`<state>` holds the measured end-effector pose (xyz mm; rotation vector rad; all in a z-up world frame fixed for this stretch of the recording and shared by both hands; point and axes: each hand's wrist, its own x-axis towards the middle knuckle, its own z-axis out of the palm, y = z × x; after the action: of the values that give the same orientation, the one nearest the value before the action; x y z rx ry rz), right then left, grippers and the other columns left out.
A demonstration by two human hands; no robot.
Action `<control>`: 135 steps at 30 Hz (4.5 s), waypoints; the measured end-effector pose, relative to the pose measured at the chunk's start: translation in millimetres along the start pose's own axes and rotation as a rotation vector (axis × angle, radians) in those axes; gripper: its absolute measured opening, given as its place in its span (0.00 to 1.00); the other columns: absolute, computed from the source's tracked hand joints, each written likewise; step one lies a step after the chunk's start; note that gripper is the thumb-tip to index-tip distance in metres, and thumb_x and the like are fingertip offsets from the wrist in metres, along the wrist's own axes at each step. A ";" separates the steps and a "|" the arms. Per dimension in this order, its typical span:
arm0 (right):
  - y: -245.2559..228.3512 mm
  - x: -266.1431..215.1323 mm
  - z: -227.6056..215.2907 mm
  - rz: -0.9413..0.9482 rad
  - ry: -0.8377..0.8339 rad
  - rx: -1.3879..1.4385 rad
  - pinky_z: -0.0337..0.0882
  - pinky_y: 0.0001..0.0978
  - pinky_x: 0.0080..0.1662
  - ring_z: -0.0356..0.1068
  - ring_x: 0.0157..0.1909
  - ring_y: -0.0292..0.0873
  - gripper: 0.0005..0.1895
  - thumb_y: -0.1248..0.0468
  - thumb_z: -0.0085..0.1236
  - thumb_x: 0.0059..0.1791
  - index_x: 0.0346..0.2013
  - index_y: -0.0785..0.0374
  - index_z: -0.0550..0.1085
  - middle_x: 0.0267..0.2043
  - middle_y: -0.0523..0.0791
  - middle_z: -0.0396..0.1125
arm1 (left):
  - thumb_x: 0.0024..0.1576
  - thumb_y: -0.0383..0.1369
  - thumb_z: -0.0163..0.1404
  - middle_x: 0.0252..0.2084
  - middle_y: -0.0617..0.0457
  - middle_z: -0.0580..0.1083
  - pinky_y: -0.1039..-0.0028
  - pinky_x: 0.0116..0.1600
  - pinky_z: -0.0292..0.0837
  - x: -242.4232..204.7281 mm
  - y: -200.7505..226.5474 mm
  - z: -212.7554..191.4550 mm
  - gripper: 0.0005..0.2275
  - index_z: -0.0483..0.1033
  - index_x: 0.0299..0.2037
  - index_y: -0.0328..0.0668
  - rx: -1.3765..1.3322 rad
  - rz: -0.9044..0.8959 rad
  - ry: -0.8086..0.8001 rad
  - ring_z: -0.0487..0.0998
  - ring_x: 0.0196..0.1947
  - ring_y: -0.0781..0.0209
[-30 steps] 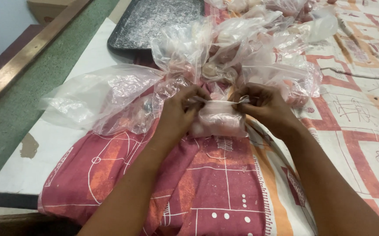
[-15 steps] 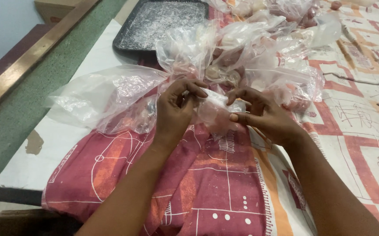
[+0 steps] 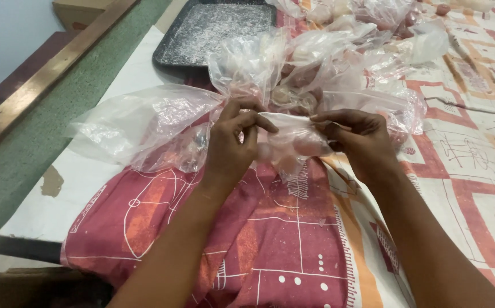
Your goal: The recorder is sealing small plastic bags containing small pink objects (likely candles) and placing them into a cardboard box on the floor.
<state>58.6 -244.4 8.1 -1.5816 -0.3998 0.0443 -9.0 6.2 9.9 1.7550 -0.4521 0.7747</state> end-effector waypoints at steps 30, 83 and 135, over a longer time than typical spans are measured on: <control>-53.9 -40.6 49.6 -0.045 -0.664 0.405 0.78 0.43 0.52 0.78 0.50 0.53 0.36 0.58 0.58 0.55 0.73 0.72 0.60 0.54 0.58 0.70 | 0.62 0.29 0.49 0.48 0.43 0.77 0.68 0.52 0.77 -73.0 118.0 -69.8 0.20 0.66 0.65 0.35 0.087 -0.358 -0.285 0.80 0.47 0.56; -80.5 -87.8 178.6 -0.120 -0.572 -0.541 0.79 0.30 0.45 0.79 0.44 0.36 0.12 0.67 0.58 0.48 0.46 0.57 0.81 0.44 0.42 0.79 | 0.52 0.34 0.59 0.55 0.33 0.75 0.52 0.58 0.73 -583.3 -57.5 -276.9 0.40 0.47 0.74 0.51 1.090 -1.533 0.144 0.78 0.53 0.36; -38.8 -20.2 32.3 0.035 0.047 0.108 0.65 0.21 0.31 0.65 0.30 0.29 0.23 0.63 0.61 0.52 0.63 0.59 0.74 0.29 0.38 0.69 | 0.60 0.38 0.58 0.50 0.54 0.76 0.68 0.63 0.72 -4.2 -24.0 38.8 0.15 0.72 0.51 0.41 -0.415 -0.240 -0.232 0.76 0.55 0.63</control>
<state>22.2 -219.0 39.5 -1.4805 -0.3278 0.0548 14.1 -23.2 -16.5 1.4752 -0.5050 0.2811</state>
